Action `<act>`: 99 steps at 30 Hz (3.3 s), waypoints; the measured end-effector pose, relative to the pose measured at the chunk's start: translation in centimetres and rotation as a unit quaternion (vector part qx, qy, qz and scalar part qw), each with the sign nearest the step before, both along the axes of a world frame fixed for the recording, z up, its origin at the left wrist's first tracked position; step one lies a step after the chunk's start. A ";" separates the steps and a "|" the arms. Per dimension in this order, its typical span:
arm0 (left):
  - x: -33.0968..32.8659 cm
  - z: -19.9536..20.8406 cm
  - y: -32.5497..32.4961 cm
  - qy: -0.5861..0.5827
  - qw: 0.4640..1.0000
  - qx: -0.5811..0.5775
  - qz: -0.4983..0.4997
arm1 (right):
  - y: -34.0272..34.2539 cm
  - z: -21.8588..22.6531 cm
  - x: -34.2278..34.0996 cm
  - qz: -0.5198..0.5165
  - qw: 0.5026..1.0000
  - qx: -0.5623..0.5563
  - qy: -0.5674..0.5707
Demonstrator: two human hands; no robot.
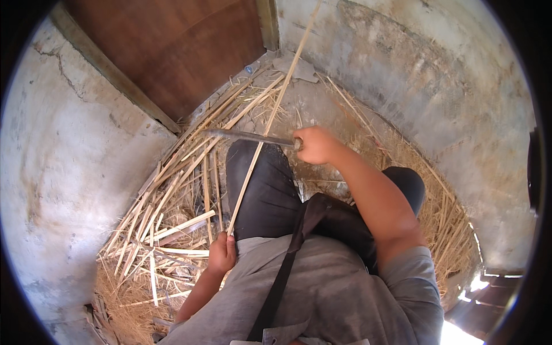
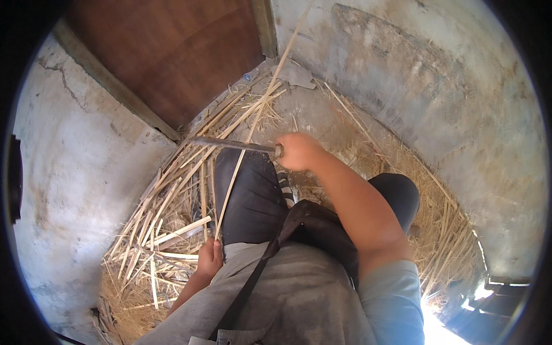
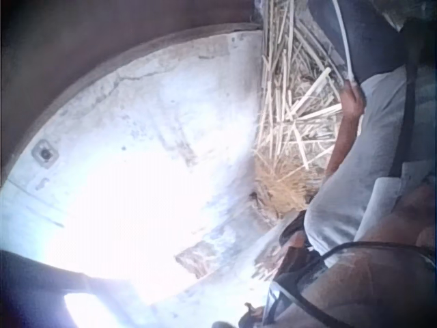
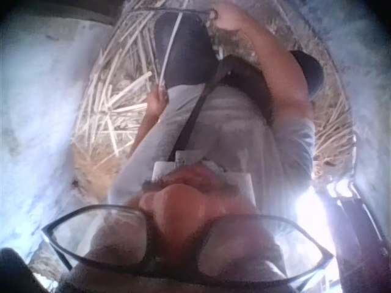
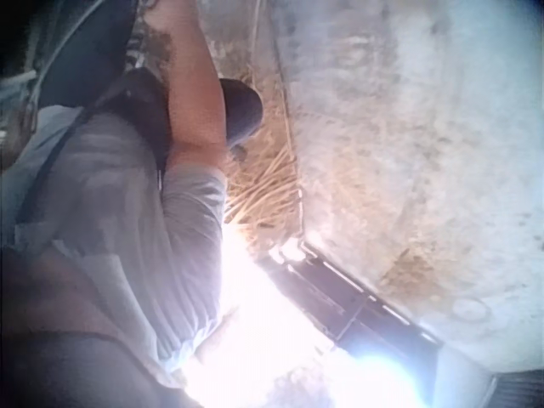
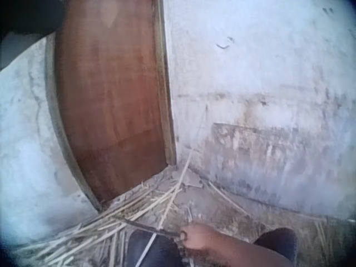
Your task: The person sits on the floor and uses a large knife to shave a long bamboo stick. They hold the stick against their leg and repeatedly scrape the blade along its length to remove the outer layer, creating thin shavings.
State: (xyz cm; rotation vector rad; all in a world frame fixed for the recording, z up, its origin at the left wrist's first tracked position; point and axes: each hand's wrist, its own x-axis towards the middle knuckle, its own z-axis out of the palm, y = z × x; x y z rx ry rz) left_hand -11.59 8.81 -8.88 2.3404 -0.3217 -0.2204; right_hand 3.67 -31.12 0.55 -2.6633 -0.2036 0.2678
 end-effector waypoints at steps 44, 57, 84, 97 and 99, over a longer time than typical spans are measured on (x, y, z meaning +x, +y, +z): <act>-0.4 -2.8 3.5 -0.025 1.000 -0.011 -0.009 | 1.1 2.5 -0.4 0.039 0.995 -0.083 -0.028; 0.9 -1.7 2.9 -0.004 0.999 -0.003 -0.033 | 2.6 2.3 -4.1 0.151 0.983 -0.099 -0.039; -0.3 -1.7 4.1 -0.006 1.000 -0.007 -0.029 | 2.5 1.5 -3.3 0.131 0.977 -0.137 -0.093; 0.3 -2.2 3.0 -0.005 0.999 -0.032 -0.032 | 0.4 -2.0 -3.3 0.009 0.991 0.136 -0.007; 0.8 -1.6 2.5 0.016 0.999 -0.026 -0.019 | 0.1 -1.5 -3.4 0.009 0.996 0.092 -0.017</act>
